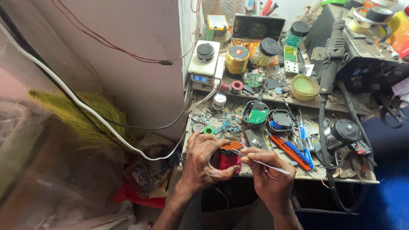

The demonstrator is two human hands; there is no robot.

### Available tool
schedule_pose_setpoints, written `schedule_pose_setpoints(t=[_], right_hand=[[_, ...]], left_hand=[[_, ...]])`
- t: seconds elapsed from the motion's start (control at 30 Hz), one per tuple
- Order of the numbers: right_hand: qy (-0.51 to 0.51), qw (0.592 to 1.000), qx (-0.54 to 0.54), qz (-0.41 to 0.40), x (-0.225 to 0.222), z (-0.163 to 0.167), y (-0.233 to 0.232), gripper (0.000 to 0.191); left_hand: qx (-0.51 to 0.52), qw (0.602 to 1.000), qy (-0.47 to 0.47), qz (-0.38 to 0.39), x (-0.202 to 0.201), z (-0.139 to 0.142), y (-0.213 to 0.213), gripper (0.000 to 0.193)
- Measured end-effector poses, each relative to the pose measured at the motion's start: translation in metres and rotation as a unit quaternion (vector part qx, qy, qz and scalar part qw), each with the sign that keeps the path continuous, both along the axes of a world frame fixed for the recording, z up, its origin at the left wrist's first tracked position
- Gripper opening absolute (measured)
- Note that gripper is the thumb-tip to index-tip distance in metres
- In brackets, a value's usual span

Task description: The person uses tweezers to place a small component onto a cylindrical red object on a cluttered workbench. They then use a small tool to adjust the component on the object's surface.

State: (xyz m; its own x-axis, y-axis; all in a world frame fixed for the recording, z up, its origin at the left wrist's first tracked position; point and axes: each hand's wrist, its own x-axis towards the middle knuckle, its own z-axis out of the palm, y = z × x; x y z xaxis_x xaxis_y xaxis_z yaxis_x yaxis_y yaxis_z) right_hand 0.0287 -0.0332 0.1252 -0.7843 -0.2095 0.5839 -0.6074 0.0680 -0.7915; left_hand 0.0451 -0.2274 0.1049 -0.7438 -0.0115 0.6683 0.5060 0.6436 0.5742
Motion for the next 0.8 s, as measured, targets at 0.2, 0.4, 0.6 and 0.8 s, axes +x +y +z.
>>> schedule_pose_setpoints(t=[0.2,0.4,0.6,0.8], right_hand=[[0.002,1.0,0.007,-0.003,0.0001,0.0006,0.0001,0.014],[-0.006,1.0,-0.001,0.0,0.0002,-0.0009,0.0,0.014],[0.0,1.0,-0.001,-0.001,0.0001,-0.0006,-0.0007,0.014],[0.001,1.0,0.005,0.0,-0.0001,0.0002,-0.0005,0.015]], left_hand=[[-0.002,1.0,-0.004,-0.001,0.0004,-0.0009,-0.0001,0.065],[-0.001,1.0,0.0,-0.001,-0.0002,-0.0013,-0.0003,0.065],[-0.002,1.0,-0.003,0.0,-0.0001,-0.002,-0.0008,0.065],[-0.006,1.0,-0.006,0.0,-0.0003,-0.0034,-0.0011,0.066]])
